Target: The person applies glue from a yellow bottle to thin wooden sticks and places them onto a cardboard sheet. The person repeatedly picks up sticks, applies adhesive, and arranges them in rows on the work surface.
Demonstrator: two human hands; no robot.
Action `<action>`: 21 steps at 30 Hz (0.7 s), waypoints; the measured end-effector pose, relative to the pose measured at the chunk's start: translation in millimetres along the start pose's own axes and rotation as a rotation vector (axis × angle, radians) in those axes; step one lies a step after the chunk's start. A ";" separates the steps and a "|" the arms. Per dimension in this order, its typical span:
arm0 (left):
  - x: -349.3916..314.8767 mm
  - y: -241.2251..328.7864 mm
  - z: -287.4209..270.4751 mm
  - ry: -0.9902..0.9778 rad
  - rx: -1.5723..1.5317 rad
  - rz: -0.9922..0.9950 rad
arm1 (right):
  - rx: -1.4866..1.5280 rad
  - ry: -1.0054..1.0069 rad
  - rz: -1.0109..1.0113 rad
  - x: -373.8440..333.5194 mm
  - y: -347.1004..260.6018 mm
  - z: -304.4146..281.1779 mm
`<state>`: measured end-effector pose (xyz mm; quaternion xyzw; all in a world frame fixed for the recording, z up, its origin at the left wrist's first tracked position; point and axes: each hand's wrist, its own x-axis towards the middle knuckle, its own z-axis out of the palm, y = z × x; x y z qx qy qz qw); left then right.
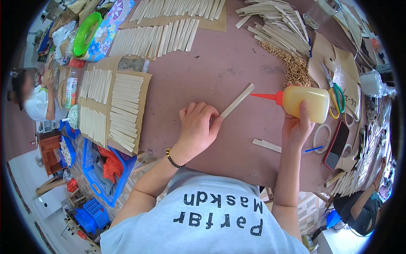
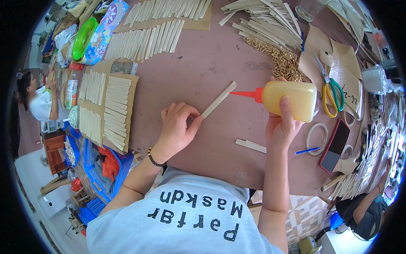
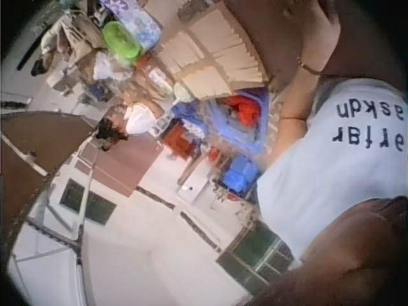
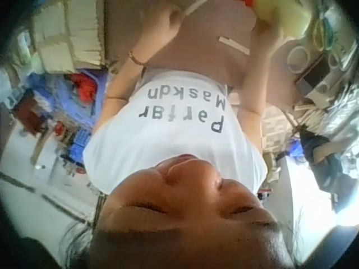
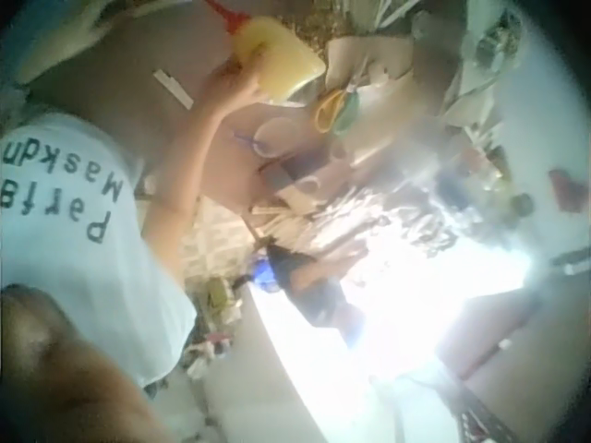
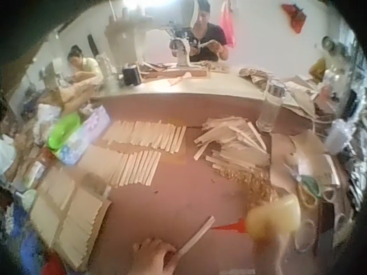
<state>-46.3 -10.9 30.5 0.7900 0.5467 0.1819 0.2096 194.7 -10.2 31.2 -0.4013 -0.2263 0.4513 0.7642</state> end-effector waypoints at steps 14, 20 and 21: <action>4.5 -3.0 5.0 0.069 -0.026 0.029 | -0.215 0.012 -0.043 0.0 12.0 13.4; 5.3 -4.5 5.6 0.059 -0.025 0.035 | -0.243 -0.016 -0.105 3.5 14.8 9.9; 5.7 -4.2 5.4 0.056 -0.024 0.035 | -0.227 -0.015 -0.116 2.4 16.1 11.5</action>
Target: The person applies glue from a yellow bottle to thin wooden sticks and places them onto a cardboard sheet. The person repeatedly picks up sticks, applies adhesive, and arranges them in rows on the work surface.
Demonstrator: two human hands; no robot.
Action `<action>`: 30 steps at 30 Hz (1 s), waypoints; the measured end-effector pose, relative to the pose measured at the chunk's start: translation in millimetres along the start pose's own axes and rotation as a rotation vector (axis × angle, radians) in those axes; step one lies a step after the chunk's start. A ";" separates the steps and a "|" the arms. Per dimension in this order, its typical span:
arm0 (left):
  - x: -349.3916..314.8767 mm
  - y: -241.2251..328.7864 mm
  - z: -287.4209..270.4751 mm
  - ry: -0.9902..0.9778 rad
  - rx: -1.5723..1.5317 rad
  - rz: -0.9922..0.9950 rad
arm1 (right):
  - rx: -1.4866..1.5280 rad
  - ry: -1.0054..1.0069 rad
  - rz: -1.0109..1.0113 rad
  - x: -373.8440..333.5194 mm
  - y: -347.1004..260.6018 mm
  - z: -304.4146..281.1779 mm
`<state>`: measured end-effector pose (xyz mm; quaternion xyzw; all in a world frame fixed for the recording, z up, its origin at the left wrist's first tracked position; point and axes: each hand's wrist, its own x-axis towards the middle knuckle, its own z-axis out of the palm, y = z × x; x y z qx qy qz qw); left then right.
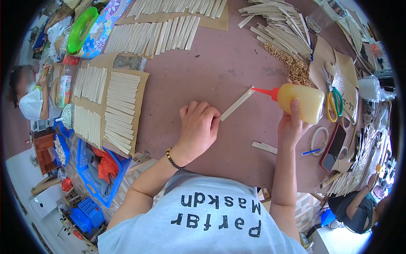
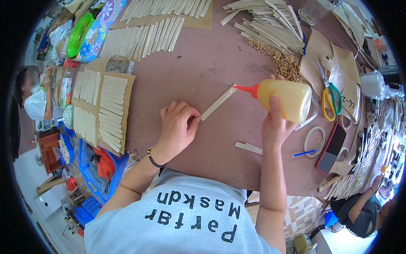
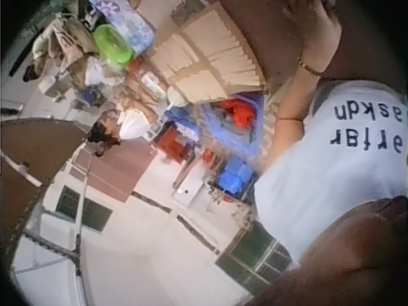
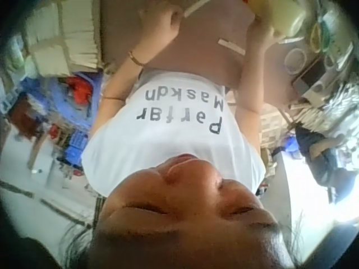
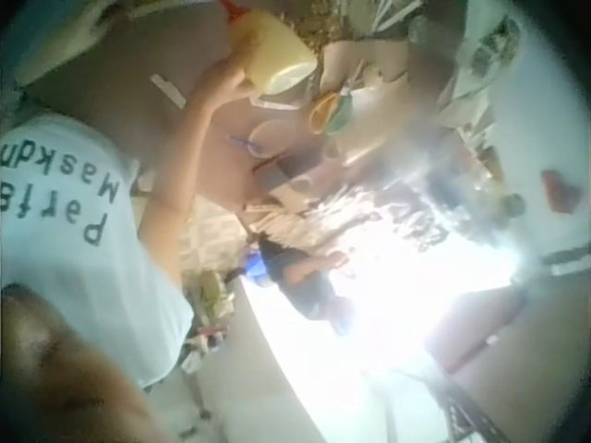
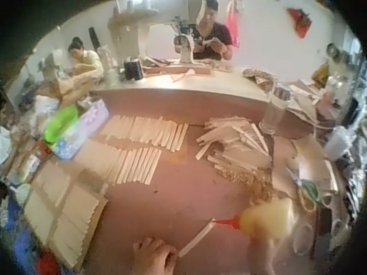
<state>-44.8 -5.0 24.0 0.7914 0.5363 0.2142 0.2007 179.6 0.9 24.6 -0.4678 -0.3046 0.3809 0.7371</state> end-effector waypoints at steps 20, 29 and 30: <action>1.6 0.1 -1.6 -0.024 0.002 0.002 | 0.013 -0.096 0.039 -13.1 3.4 -0.9; 1.9 0.9 -2.8 -0.048 -0.002 -0.009 | -0.004 -0.202 0.097 -42.4 1.8 7.0; 1.8 0.9 -3.0 -0.049 -0.003 -0.008 | 0.000 -0.212 0.100 -44.9 1.7 8.1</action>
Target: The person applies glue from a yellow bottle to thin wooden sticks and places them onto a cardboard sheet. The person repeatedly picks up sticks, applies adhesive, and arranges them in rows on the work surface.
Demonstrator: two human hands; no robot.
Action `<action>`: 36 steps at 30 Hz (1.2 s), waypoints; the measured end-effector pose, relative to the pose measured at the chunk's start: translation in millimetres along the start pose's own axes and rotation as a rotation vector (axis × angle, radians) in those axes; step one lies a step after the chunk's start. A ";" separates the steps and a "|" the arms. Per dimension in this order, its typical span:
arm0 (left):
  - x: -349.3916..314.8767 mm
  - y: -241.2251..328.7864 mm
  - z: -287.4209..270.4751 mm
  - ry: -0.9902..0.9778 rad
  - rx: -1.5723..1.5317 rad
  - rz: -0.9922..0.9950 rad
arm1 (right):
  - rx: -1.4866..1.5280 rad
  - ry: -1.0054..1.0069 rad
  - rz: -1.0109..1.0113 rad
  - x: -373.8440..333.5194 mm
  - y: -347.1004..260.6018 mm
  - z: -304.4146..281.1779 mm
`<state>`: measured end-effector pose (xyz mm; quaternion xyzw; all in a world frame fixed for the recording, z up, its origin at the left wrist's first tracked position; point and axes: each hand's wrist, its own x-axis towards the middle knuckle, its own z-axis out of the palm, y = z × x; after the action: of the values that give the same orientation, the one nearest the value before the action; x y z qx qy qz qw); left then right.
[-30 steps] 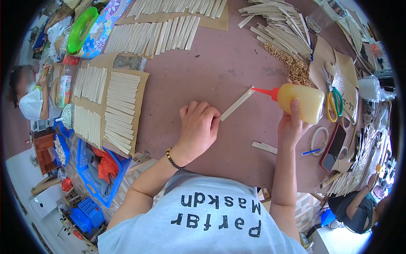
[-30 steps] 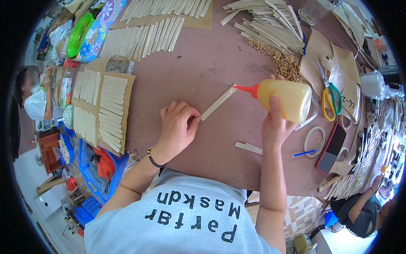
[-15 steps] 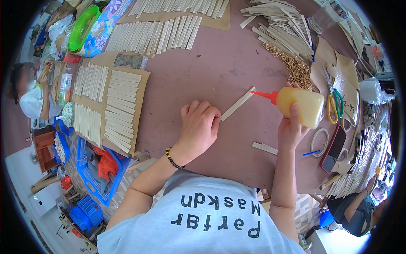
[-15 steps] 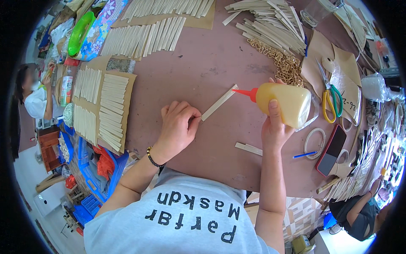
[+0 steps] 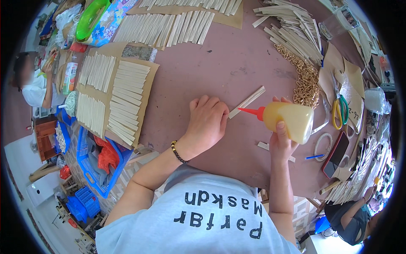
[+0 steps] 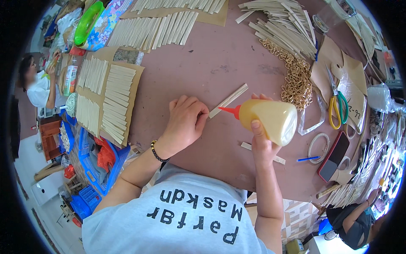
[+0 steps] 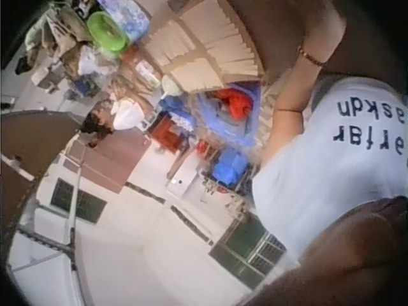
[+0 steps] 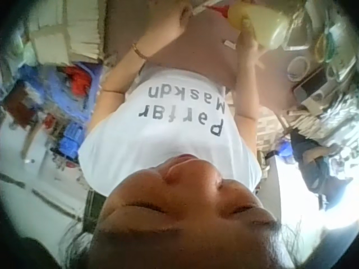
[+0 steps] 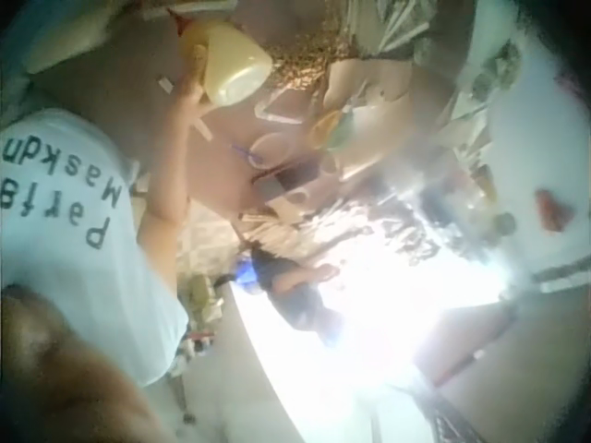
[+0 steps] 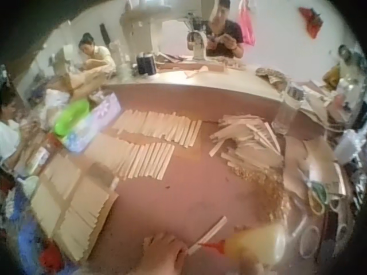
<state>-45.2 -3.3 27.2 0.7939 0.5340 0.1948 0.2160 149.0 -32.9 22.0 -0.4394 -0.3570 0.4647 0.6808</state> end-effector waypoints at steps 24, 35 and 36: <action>-1.5 -2.4 3.7 -0.014 0.022 -0.002 | -0.167 -0.065 -0.117 -0.6 4.3 -7.5; -1.6 0.1 2.7 -0.017 0.070 0.015 | -0.210 -0.053 -0.181 13.4 -0.5 -14.5; -1.9 -0.4 3.4 -0.018 0.074 0.016 | -0.191 -0.062 -0.179 11.5 1.4 -14.6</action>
<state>-44.3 -5.4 23.9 0.8075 0.5323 0.1694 0.1895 165.2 -25.7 16.3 -0.4539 -0.4582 0.3796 0.6633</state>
